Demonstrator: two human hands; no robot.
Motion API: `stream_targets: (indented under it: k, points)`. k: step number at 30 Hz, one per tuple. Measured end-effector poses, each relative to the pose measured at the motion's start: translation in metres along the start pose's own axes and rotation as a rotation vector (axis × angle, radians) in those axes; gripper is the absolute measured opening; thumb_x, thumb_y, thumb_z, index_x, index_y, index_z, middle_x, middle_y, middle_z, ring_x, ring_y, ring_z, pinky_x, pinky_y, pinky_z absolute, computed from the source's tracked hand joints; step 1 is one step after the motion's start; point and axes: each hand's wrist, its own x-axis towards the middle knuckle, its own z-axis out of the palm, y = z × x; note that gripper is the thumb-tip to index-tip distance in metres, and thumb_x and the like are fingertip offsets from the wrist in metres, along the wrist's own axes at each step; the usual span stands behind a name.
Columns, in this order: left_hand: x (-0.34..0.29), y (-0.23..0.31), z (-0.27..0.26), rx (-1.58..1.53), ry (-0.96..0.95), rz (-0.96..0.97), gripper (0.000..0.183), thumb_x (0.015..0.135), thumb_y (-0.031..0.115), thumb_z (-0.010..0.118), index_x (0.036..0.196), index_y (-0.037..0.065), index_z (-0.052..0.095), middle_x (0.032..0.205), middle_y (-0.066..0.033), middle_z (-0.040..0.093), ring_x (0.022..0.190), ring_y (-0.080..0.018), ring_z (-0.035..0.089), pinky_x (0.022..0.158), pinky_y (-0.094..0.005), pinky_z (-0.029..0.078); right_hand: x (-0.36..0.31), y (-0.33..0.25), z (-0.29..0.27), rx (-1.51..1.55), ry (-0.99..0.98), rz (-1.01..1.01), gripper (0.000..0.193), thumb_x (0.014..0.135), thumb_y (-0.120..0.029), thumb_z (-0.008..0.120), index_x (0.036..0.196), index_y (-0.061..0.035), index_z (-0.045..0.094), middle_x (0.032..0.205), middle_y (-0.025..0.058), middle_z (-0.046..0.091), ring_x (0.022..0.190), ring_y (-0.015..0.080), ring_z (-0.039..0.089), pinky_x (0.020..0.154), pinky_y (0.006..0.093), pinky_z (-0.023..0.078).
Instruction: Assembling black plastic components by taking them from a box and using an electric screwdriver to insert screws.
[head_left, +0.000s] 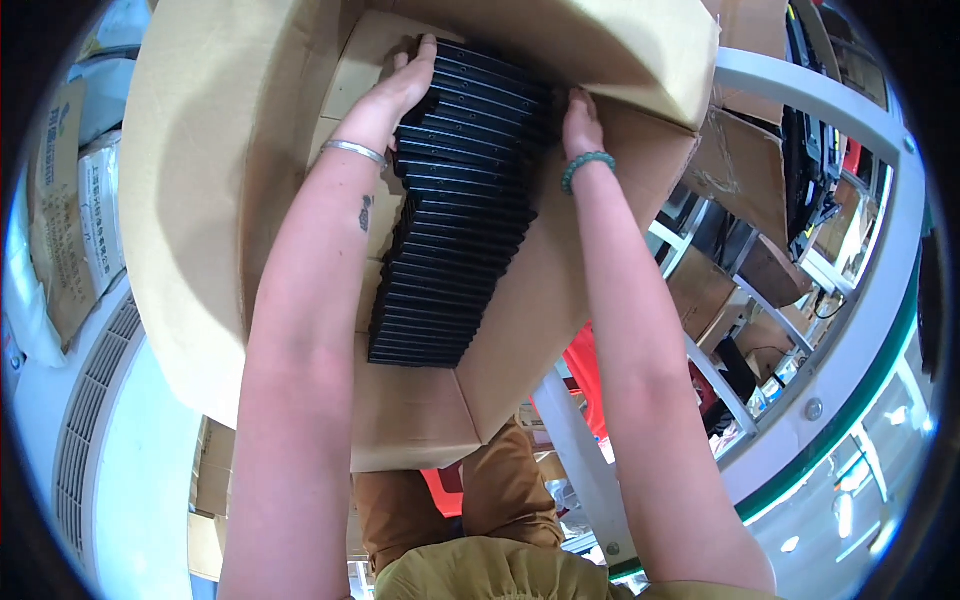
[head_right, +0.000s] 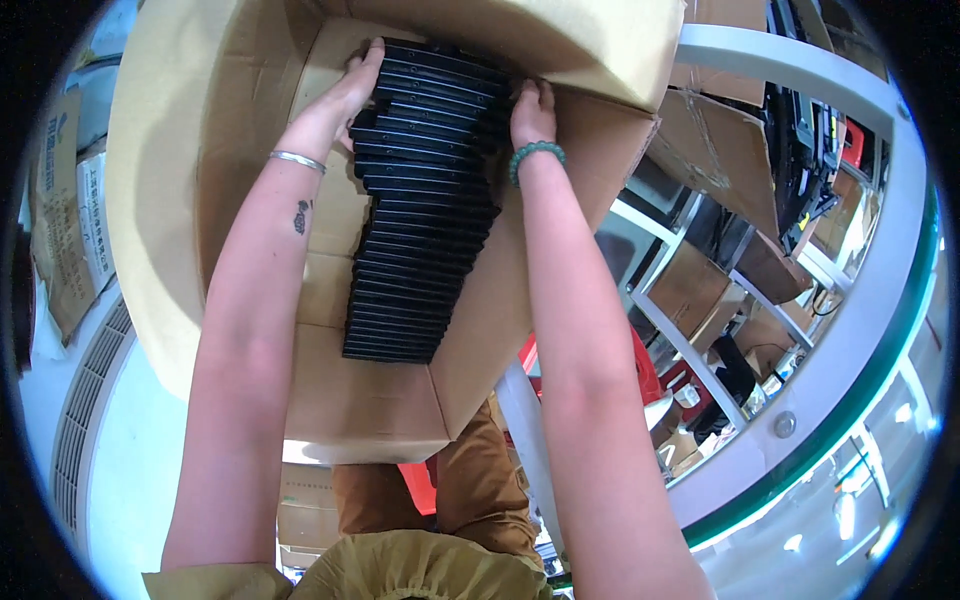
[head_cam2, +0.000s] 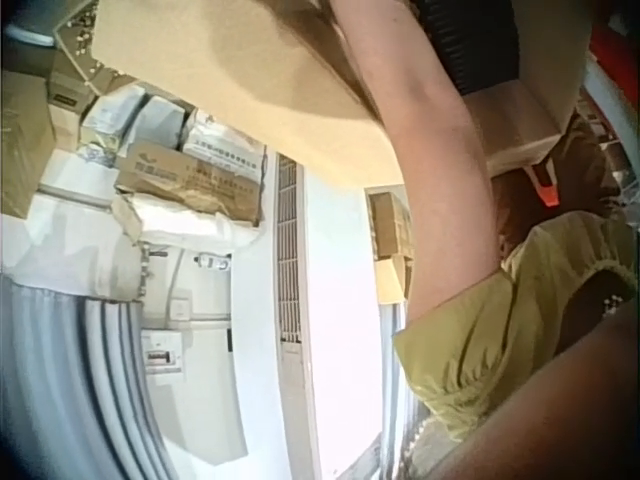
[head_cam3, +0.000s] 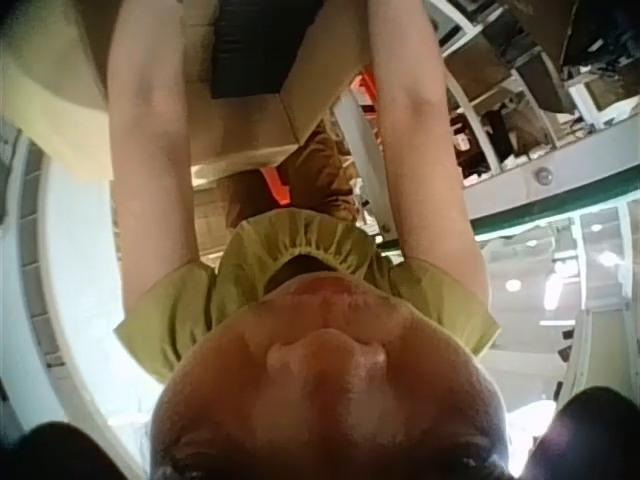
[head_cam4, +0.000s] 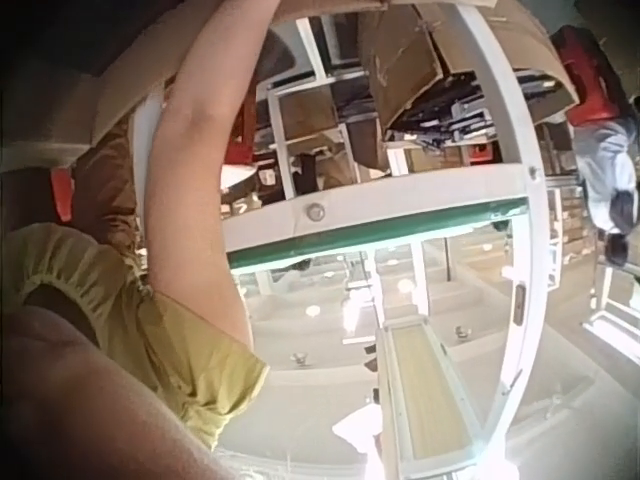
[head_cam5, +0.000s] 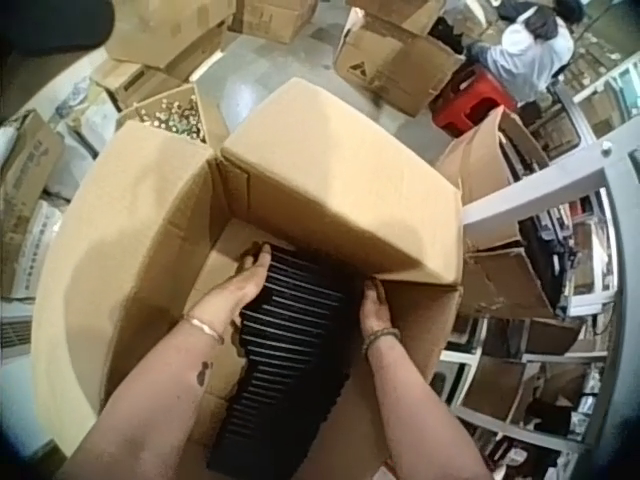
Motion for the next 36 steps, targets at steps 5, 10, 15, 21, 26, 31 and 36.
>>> stream_targets:
  k: [5,10,15,21,26,31,36]
  points:
    - [0.020,-0.006,-0.002,-0.071,-0.098,-0.057,0.085,0.077,0.076,0.021,0.142,0.025,0.000,0.146,-0.0131,0.013,0.132,-0.0399,0.014,0.094,-0.0675,0.020,-0.009,-0.005,0.025,0.042,-0.105,0.226,0.075,0.080,-0.059,0.042,0.134,-0.0078,0.033,0.136,0.0160,0.035,0.121,0.0350,0.036,0.082,0.0565,0.040]
    - [0.029,-0.007,-0.019,-0.234,-0.113,-0.111,0.086,0.077,0.074,0.026,0.140,0.015,0.021,0.139,-0.0183,0.027,0.125,-0.0398,0.027,0.095,-0.0652,0.019,-0.024,-0.026,0.013,0.122,-0.316,0.380,0.083,0.078,-0.064,0.042,0.138,-0.0110,0.024,0.141,0.0183,0.025,0.129,0.0354,0.025,0.094,0.0572,0.029]
    - [0.027,-0.007,-0.019,-0.360,-0.107,-0.174,0.088,0.076,0.074,0.029,0.140,0.015,0.021,0.131,-0.0209,0.034,0.123,-0.0412,0.030,0.095,-0.0650,0.020,-0.022,-0.035,0.001,0.050,-0.418,0.417,0.085,0.076,-0.068,0.038,0.141,-0.0163,0.017,0.146,0.0106,0.015,0.130,0.0370,0.021,0.096,0.0606,0.023]
    - [0.024,-0.006,-0.013,-0.334,-0.097,-0.073,0.090,0.074,0.073,0.037,0.141,0.017,0.015,0.130,-0.0214,0.033,0.122,-0.0425,0.029,0.094,-0.0671,0.020,-0.011,-0.028,0.002,0.229,-0.553,0.456,0.089,0.073,-0.074,0.036,0.140,-0.0181,0.019,0.146,0.0062,0.019,0.129,0.0338,0.024,0.095,0.0632,0.016]
    - [0.023,0.000,-0.019,-0.339,-0.113,-0.161,0.090,0.075,0.070,0.039,0.142,0.016,0.011,0.130,-0.0216,0.032,0.118,-0.0411,0.032,0.093,-0.0674,0.019,-0.008,-0.029,0.009,0.211,-0.573,0.496,0.096,0.066,-0.076,0.045,0.139,-0.0185,0.024,0.144,0.0069,0.025,0.129,0.0323,0.023,0.096,0.0630,0.012]
    - [0.028,-0.010,-0.029,-0.395,-0.350,0.043,0.075,0.079,0.065,0.037,0.128,0.008,0.037,0.123,-0.0162,0.045,0.109,-0.0339,0.043,0.086,-0.0577,0.032,-0.011,-0.034,0.018,0.170,-0.442,0.455,0.095,0.063,-0.073,0.051,0.137,-0.0182,0.029,0.144,0.0084,0.025,0.129,0.0330,0.024,0.099,0.0613,0.005]
    - [0.031,-0.002,0.007,-0.484,-0.037,-0.091,0.074,0.078,0.069,0.031,0.119,0.012,0.052,0.125,-0.0129,0.048,0.115,-0.0288,0.040,0.094,-0.0539,0.021,-0.013,-0.031,0.016,0.223,-0.504,0.490,0.088,0.065,-0.069,0.051,0.135,-0.0179,0.035,0.144,0.0089,0.025,0.130,0.0326,0.022,0.100,0.0601,0.003]
